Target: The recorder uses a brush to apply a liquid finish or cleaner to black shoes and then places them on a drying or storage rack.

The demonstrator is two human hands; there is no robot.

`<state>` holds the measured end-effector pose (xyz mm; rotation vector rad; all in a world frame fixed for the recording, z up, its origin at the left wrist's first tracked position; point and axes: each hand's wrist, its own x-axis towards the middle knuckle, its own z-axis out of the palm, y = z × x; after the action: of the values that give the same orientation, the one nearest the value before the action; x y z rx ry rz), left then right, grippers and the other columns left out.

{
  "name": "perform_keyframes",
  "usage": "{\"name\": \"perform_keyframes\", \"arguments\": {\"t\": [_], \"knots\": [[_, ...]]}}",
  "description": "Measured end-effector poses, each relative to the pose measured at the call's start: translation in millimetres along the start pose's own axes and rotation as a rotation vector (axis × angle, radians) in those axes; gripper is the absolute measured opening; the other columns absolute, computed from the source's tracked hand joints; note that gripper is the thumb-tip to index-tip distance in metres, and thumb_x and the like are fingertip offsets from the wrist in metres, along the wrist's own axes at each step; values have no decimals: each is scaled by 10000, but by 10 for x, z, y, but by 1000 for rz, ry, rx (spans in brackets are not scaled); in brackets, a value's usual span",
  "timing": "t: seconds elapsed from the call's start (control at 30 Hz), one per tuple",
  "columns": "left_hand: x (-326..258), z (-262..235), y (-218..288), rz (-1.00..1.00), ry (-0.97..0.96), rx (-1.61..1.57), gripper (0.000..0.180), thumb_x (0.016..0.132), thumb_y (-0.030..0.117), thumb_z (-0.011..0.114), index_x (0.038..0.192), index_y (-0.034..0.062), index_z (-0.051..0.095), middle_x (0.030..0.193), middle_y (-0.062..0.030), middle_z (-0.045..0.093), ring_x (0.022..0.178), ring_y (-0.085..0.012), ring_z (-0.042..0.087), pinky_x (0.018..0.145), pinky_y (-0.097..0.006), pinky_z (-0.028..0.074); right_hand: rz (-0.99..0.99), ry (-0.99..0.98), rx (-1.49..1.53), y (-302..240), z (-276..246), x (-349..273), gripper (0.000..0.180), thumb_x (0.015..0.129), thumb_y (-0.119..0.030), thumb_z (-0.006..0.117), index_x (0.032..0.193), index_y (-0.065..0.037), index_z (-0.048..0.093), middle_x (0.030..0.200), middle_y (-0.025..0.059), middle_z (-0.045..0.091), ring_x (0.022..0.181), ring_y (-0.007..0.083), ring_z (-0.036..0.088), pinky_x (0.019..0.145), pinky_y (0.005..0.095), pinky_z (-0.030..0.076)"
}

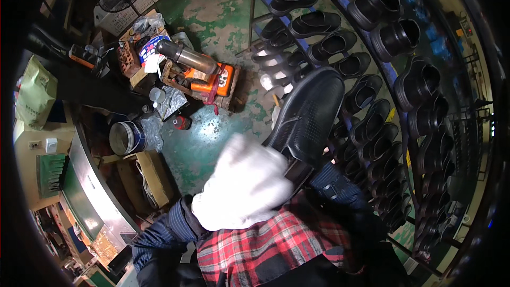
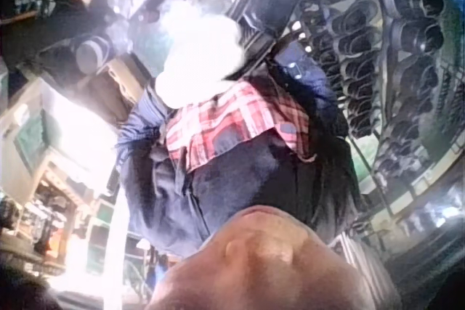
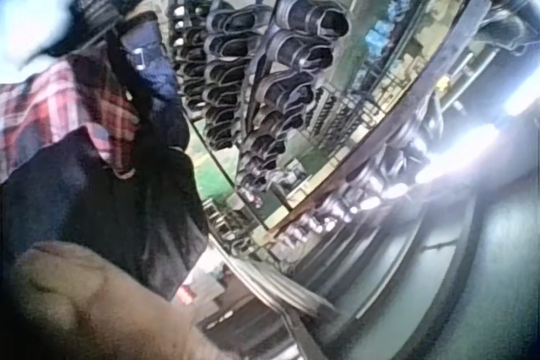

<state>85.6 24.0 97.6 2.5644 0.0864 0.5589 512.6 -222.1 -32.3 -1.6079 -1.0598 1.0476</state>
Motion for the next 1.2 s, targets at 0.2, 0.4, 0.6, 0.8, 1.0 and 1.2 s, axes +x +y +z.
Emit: {"name": "perform_keyframes", "arguments": {"t": [0.2, 0.4, 0.6, 0.8, 1.0, 1.2], "knots": [[-402, 332, 20, -1049, -88, -788, 1334, 633, 404, 884, 1554, -30, 22, 1488, -319, 355, 1379, -415, 400, 1155, -391, 318, -17, 78, 104, -202, 1985, 392, 323, 998, -201, 527, 1262, -25, 589, 1209, 94, 650, 1083, 210, 606, 979, 336, 451], [-743, 405, -33, -842, 356, -768, 1102, 652, 21, 712, 1574, 23, 108, 1400, -196, 510, 1298, -269, 500, 1126, -365, 322, -16, 85, 218, -104, 1667, 661, 316, 997, -191, 521, 1252, -18, 590, 1170, 102, 665, 1053, 210, 620, 941, 338, 475], [-972, 327, 89, -947, 708, -402, 927, 630, -28, 638, 1497, 5, 312, 1182, -152, 580, 1126, -237, 594, 1013, -336, 443, -22, 217, 163, -333, 1735, 1254, 259, 973, -111, 527, 1193, 1, 606, 1072, 94, 682, 964, 189, 631, 857, 317, 502], [-1234, 382, 119, -986, 621, -107, 901, 641, 36, 669, 1479, -18, 344, 1213, -168, 564, 1100, -243, 593, 1011, -349, 451, -437, 206, 80, -966, 1852, 913, 196, 813, 58, 600, 1006, 30, 611, 1107, 163, 621, 929, 212, 624, 823, 304, 540], [-1393, 421, 223, -1011, 502, -32, 908, 630, 58, 683, 1468, -46, 350, 1241, -181, 558, 1132, -258, 580, 1029, -371, 445, -263, -3, 239, -1072, 1839, 896, 263, 793, -75, 662, 1022, 53, 649, 1065, 171, 661, 1061, 264, 638, 957, 379, 499], [-1514, 446, 329, -1087, 390, -45, 942, 606, 68, 715, 1466, -51, 348, 1328, -209, 535, 1211, -295, 558, 1065, -379, 425, 70, -198, 824, -606, 2305, 979, 300, 885, -124, 675, 1120, 57, 629, 1124, 166, 677, 1086, 281, 644, 1004, 379, 487]]}}
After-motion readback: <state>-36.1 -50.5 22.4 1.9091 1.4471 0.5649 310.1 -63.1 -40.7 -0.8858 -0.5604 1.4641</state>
